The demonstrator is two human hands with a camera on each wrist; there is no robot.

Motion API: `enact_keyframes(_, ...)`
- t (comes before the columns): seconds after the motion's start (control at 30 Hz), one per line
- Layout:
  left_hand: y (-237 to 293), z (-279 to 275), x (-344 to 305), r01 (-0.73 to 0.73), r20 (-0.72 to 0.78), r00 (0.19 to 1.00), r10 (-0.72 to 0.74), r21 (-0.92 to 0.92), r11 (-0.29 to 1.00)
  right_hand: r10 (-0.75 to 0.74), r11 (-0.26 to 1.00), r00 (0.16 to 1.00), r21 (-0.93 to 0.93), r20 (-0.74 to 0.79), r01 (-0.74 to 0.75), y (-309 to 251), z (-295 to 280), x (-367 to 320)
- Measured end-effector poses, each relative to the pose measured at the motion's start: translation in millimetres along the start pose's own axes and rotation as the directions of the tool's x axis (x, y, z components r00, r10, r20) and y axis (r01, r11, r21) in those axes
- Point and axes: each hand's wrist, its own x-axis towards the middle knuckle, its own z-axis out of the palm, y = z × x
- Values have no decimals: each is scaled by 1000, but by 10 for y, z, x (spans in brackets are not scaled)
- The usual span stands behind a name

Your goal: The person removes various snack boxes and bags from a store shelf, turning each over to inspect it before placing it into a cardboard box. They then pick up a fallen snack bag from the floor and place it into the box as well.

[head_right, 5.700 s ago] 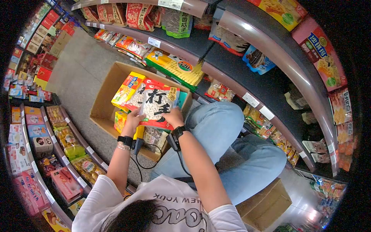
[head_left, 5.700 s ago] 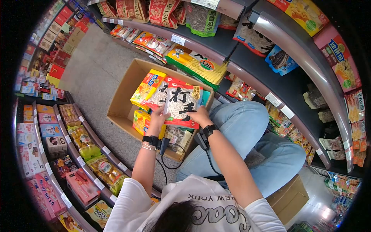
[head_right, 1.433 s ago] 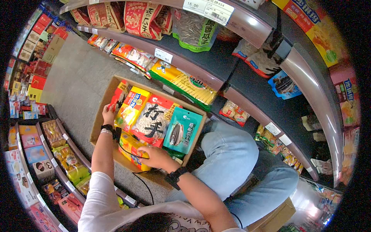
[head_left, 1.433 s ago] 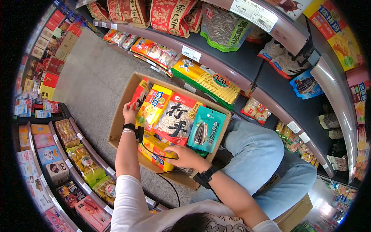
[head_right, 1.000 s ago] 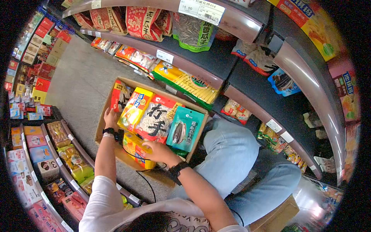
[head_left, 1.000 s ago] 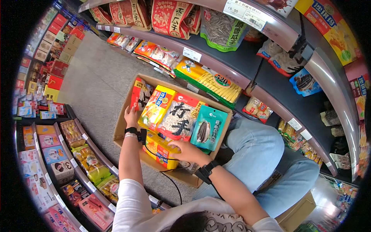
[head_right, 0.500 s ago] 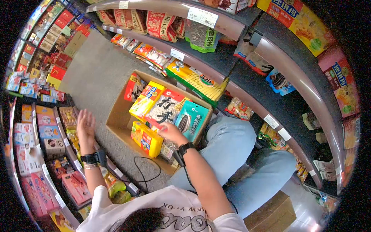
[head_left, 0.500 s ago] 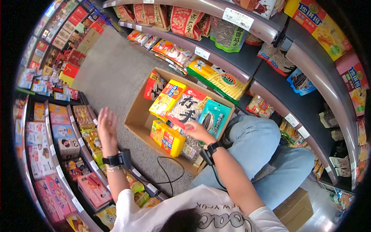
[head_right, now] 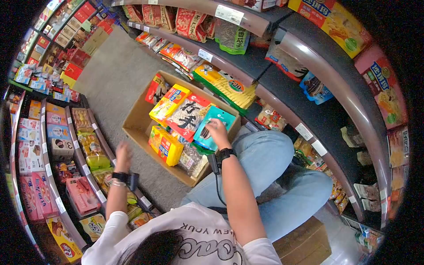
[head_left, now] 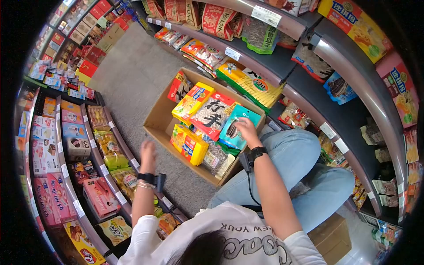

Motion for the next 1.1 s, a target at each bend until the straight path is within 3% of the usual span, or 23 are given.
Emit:
enact_keyframes(0.07, -499, 255, -13, 271, -79, 963, -259, 239, 932, -35, 998, 992, 47, -118, 40, 175, -159, 109)
enact_keyframes(0.13, -947, 460, -17, 468, -43, 883, -467, 156, 870, -27, 1000, 959, -13, -282, 24, 119, -246, 92)
enact_keyframes(0.2, -1477, 512, 69, 441, 224, 862, -454, 111, 891, -71, 996, 886, -83, -459, 37, 73, -309, 65)
enact_keyframes(0.23, -1542, 629, 14, 381, 144, 913, -381, 32, 924, -96, 992, 837, -117, -539, 39, 50, -346, 69)
enact_keyframes(0.33, -1654, 937, -150, 208, -33, 976, -213, -114, 971, 90, 995, 799, 29, -594, -91, 69, -460, 136)
enact_keyframes(0.37, -1676, 996, -178, 152, -78, 983, -164, -143, 978, 135, 991, 785, 68, -605, -118, 108, -480, 160)
enact_keyframes(0.47, -1586, 945, -191, 173, 55, 985, -164, -218, 961, 281, 958, 797, 210, -535, -197, 72, -397, 143)
enact_keyframes(0.57, -1659, 908, -86, 184, 83, 983, -166, -312, 932, 435, 894, 796, 303, -421, -329, 97, -340, 148)
enact_keyframes(0.6, -1644, 863, -57, 273, 147, 961, -235, -353, 895, 479, 871, 791, 319, -381, -374, 113, -334, 164)
enact_keyframes(0.77, -1525, 837, -158, 358, 48, 934, -355, -128, 925, 568, 817, 759, 325, -317, -476, 66, -270, 127)
enact_keyframes(0.83, -1420, 860, -213, 378, 69, 925, -373, -112, 919, 572, 817, 750, 319, -333, -481, 102, -216, 134)
enact_keyframes(0.93, -1546, 873, -157, 287, 124, 955, -269, -170, 943, 476, 879, 767, 254, -430, -403, 478, -205, 291)
enact_keyframes(0.97, -1524, 847, -130, 364, 132, 928, -349, -122, 923, 395, 917, 799, 247, -454, -313, 575, -198, 315)
enact_keyframes(1.0, -1364, 888, -229, 406, 118, 910, -397, -66, 912, 390, 920, 742, 195, -545, -341, 451, -132, 270)
enact_keyframes(1.07, -1323, 921, -189, 471, 120, 878, -463, -48, 881, 328, 930, 847, 300, -418, -212, 281, -152, 171)
enact_keyframes(1.1, -1583, 852, 0, 498, 141, 863, -484, -84, 863, 282, 922, 891, 357, -355, -149, 243, -148, 126)
